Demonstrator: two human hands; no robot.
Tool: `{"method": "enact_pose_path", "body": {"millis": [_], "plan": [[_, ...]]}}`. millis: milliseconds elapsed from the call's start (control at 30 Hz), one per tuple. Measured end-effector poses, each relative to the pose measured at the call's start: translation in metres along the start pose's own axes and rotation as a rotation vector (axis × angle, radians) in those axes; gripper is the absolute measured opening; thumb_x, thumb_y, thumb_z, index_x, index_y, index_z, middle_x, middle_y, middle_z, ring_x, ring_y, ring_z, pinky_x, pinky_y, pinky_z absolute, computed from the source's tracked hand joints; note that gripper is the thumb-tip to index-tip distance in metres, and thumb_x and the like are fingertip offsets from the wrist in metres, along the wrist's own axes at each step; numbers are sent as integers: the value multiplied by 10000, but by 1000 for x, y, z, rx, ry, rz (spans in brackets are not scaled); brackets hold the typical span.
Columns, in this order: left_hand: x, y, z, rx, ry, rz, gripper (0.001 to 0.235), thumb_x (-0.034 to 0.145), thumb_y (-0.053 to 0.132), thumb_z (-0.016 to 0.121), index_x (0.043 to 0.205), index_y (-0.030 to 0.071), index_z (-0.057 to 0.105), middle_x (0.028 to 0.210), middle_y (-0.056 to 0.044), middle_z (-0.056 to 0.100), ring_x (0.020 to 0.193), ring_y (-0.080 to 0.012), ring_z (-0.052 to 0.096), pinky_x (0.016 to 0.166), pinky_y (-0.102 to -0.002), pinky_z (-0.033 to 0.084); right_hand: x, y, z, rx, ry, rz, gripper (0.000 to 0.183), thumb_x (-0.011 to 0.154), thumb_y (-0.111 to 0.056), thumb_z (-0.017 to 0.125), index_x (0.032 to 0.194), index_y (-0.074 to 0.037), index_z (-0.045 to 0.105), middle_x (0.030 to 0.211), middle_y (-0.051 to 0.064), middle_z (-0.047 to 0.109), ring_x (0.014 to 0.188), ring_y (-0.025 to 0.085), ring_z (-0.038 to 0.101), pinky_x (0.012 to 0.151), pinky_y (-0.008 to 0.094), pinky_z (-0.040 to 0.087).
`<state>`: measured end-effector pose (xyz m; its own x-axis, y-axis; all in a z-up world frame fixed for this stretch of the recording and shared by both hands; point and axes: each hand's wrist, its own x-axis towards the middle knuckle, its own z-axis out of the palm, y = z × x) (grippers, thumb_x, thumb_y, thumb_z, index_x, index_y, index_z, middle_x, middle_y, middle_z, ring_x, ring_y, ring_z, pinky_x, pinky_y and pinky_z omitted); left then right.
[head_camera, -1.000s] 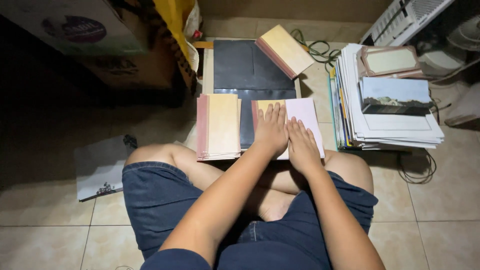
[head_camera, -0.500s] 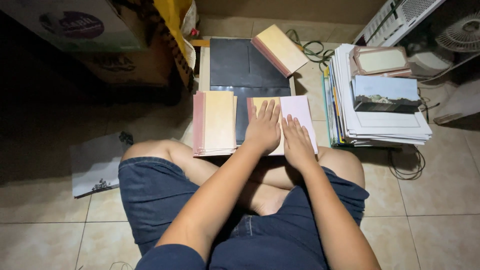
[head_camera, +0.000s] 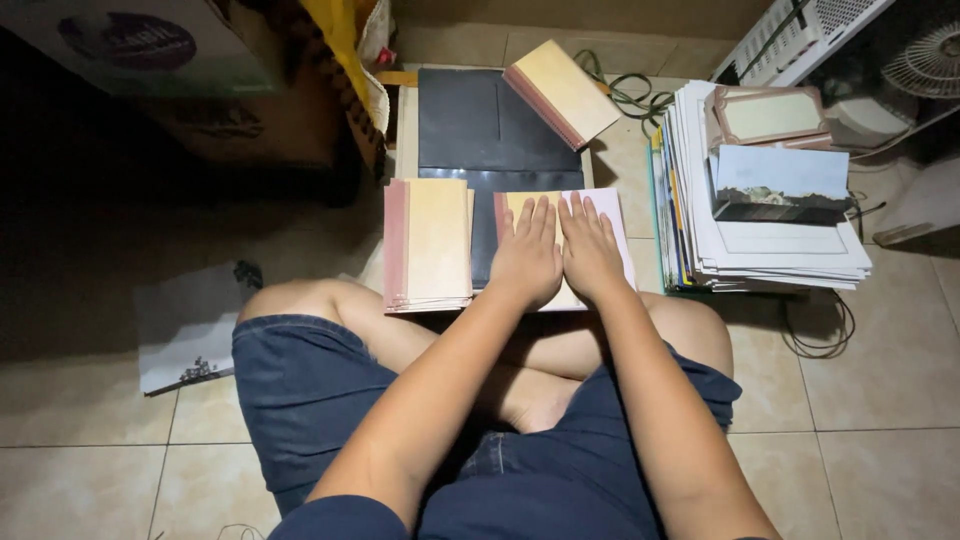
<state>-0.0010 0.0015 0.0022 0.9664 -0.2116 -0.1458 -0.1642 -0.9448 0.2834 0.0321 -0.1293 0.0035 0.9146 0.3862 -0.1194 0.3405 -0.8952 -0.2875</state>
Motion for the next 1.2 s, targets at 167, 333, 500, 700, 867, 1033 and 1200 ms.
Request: {"method": "enact_pose_path", "body": {"millis": [167, 333, 500, 700, 867, 1033, 1200], "plan": [[4, -2, 6, -10, 35, -5, 665, 1012, 271, 210, 1617, -5, 188, 1711, -171, 151, 1586, -343, 106, 1269, -560, 78, -29, 9, 2, 66, -21, -83, 575, 1036, -87, 318, 1608, -145, 335, 1695, 57, 257, 1571, 272, 192, 1269, 481, 113], [-1, 1, 5, -28, 62, -5, 662, 1012, 260, 247, 1613, -14, 202, 1707, -179, 171, 1582, -346, 130, 1267, -563, 89, -65, 10, 6, 132, -35, -85, 625, 988, -32, 359, 1604, -138, 344, 1684, 53, 283, 1561, 273, 213, 1263, 484, 124], [2, 0, 8, -6, 30, -15, 667, 1012, 273, 229, 1622, 5, 189, 1714, -167, 152, 1587, -338, 108, 1265, -560, 81, -21, 11, 6, 26, -31, -54, 620, 1009, -66, 314, 1623, -153, 301, 1700, 30, 247, 1573, 257, 183, 1263, 504, 121], [21, -1, 14, 35, -23, -53, 665, 1008, 260, 194, 1641, 64, 137, 1719, -137, 131, 1588, -330, 89, 1260, -558, 81, 9, 9, 5, -25, 22, -27, 581, 1039, -90, 326, 1620, -91, 297, 1705, 94, 230, 1574, 284, 176, 1263, 499, 109], [39, 0, 11, 59, -12, -78, 667, 1013, 298, 196, 1649, 106, 139, 1717, -146, 147, 1588, -349, 90, 1250, -581, 68, -46, -6, -1, 6, -27, 20, 588, 1032, -106, 325, 1617, -68, 274, 1699, 131, 219, 1572, 312, 160, 1258, 507, 103], [27, 5, 8, 39, 28, -74, 633, 1038, 272, 197, 1646, 98, 188, 1719, -151, 157, 1590, -349, 88, 1243, -573, 70, -76, -3, 5, 19, -41, 13, 592, 1034, -99, 335, 1620, -61, 260, 1695, 151, 219, 1565, 334, 168, 1250, 509, 119], [-5, 11, 20, 39, 6, -16, 658, 1031, 334, 231, 1634, 72, 195, 1714, -154, 157, 1577, -354, 126, 1240, -562, 114, -32, 9, 12, -17, -52, 35, 585, 1058, -178, 321, 1636, -157, 231, 1717, 87, 163, 1578, 288, 128, 1262, 496, 96]]}}
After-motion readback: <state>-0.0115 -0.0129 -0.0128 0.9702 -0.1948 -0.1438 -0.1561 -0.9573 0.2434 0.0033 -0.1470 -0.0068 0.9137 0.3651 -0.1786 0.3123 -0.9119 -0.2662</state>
